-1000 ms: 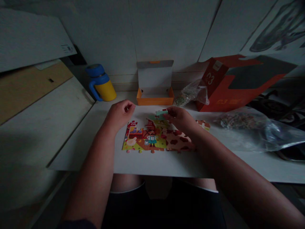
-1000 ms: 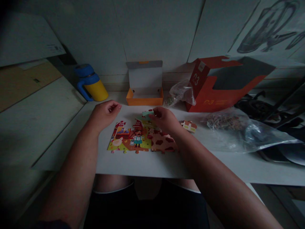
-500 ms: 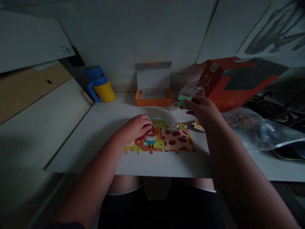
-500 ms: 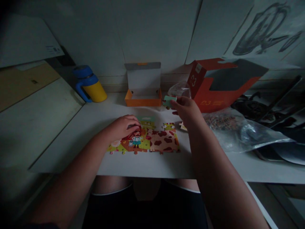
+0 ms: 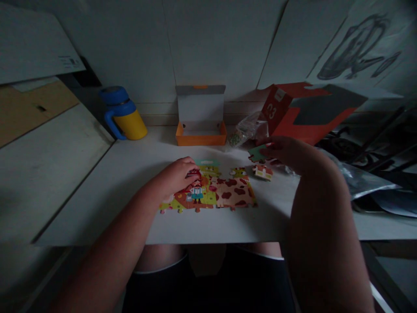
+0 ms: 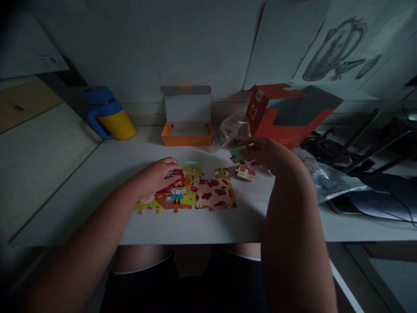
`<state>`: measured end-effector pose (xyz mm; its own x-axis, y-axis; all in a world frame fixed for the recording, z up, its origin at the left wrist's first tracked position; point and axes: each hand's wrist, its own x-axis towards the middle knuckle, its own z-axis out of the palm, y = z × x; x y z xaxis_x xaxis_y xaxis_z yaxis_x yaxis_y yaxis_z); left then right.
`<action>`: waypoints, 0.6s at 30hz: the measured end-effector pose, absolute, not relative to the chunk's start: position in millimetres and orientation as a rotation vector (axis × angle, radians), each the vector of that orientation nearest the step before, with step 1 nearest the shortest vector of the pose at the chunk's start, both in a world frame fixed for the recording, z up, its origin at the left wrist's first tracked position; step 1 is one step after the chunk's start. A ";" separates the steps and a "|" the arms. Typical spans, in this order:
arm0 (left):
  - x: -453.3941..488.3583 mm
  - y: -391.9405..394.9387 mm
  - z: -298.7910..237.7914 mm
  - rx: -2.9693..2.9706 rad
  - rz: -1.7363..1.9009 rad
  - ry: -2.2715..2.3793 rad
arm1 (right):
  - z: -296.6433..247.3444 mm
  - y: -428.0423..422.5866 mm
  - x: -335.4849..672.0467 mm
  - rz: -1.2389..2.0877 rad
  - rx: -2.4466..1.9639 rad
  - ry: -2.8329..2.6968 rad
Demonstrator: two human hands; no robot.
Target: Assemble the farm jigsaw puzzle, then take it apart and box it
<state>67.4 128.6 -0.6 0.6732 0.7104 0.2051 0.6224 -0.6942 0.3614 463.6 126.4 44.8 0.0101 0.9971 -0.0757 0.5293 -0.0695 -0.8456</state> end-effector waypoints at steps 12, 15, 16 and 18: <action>83.2 118.3 8.7 2.498 0.707 1.133 | 46.3 120.9 403.6 0.908 -1.311 -1.912; 93.9 107.4 12.9 2.237 0.778 1.098 | 42.0 111.2 360.7 0.888 -1.188 -2.038; 96.0 105.2 13.4 2.187 0.765 1.088 | 40.4 107.9 349.3 0.877 -1.169 -2.050; 98.0 103.5 12.5 2.119 0.755 1.087 | 36.5 103.1 333.7 0.796 -1.160 -2.037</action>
<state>98.0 103.5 12.5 0.4948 0.8456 0.2004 0.4828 -0.4593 0.7456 333.7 103.1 36.5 -0.3939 0.8874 0.2397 0.4899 0.4233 -0.7621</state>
